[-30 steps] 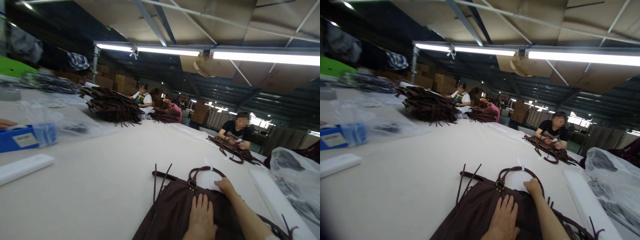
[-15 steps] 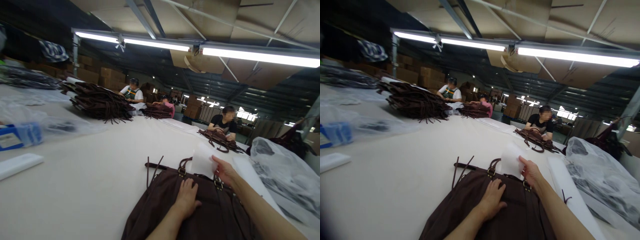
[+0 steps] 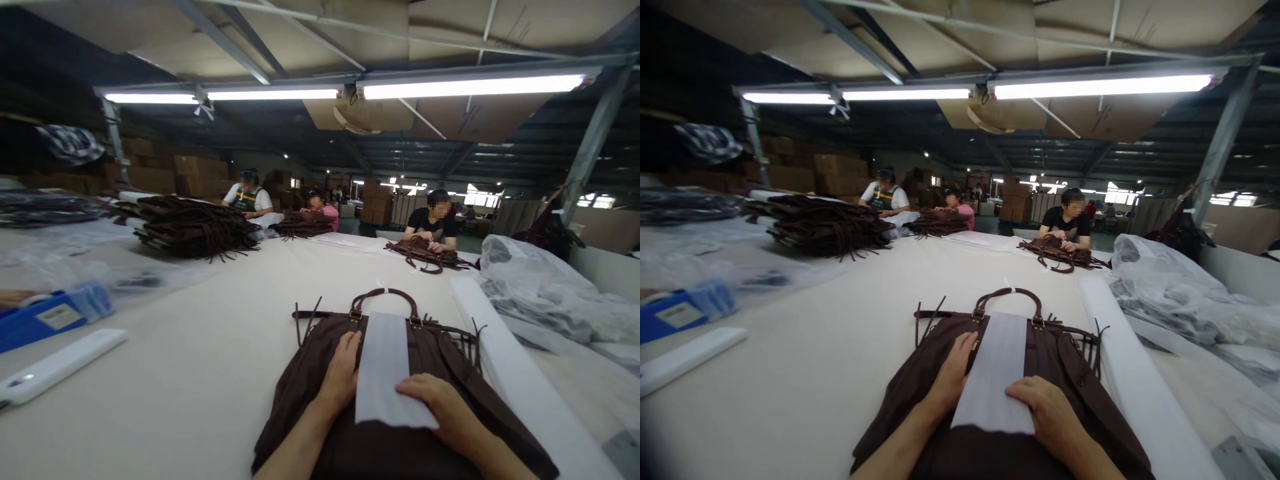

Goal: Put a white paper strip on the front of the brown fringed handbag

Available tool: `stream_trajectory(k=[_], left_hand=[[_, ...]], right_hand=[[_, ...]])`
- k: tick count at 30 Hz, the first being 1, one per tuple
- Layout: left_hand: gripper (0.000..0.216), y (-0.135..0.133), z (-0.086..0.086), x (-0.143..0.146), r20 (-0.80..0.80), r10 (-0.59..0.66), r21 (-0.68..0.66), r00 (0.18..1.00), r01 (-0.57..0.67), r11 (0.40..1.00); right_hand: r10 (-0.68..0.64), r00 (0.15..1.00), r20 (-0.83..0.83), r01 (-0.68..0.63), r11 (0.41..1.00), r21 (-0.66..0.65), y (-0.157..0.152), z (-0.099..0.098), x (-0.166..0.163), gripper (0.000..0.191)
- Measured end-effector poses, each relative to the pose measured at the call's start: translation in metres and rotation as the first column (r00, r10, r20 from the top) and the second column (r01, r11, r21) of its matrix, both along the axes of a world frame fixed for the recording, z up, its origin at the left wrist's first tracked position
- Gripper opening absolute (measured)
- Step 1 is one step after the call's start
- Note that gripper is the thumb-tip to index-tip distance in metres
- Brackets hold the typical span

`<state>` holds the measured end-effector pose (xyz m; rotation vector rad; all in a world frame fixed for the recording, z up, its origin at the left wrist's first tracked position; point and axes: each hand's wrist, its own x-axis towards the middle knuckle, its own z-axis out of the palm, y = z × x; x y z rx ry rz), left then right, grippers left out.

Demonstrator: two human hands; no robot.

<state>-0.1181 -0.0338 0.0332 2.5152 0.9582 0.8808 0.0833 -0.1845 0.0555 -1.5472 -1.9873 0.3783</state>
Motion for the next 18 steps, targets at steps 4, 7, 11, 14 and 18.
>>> stream_trajectory(k=[4, 7, 11, 14, 18], left_hand=[[0.063, -0.045, 0.018, -0.038, 0.033, -0.150, 0.060, 0.988, 0.148, 0.987], [0.061, -0.082, 0.031, -0.061, -0.002, -0.319, 0.028, 0.948, 0.319, 0.947], [0.042, -0.117, 0.039, -0.075, -0.095, -0.367, -0.026, 0.925, 0.366, 0.930], [0.045, -0.127, 0.038, -0.075, -0.185, -0.370, -0.011, 0.911, 0.374, 0.927], [0.057, -0.127, 0.032, -0.073, -0.260, -0.337, 0.025, 0.905, 0.355, 0.934]], right_hand=[[-0.010, 0.990, 0.143, 0.010, 1.000, 0.003, -0.009, -0.008, -0.007, 0.039], [0.000, 0.986, 0.164, -0.004, 1.000, 0.020, -0.013, -0.007, -0.007, 0.039], [0.015, 0.986, 0.165, -0.022, 0.999, 0.039, -0.026, 0.000, -0.011, 0.035], [0.003, 0.989, 0.146, -0.010, 0.999, 0.048, -0.043, 0.006, -0.016, 0.032], [0.057, 0.976, 0.210, -0.079, 0.992, 0.101, -0.073, 0.009, -0.028, 0.037]])
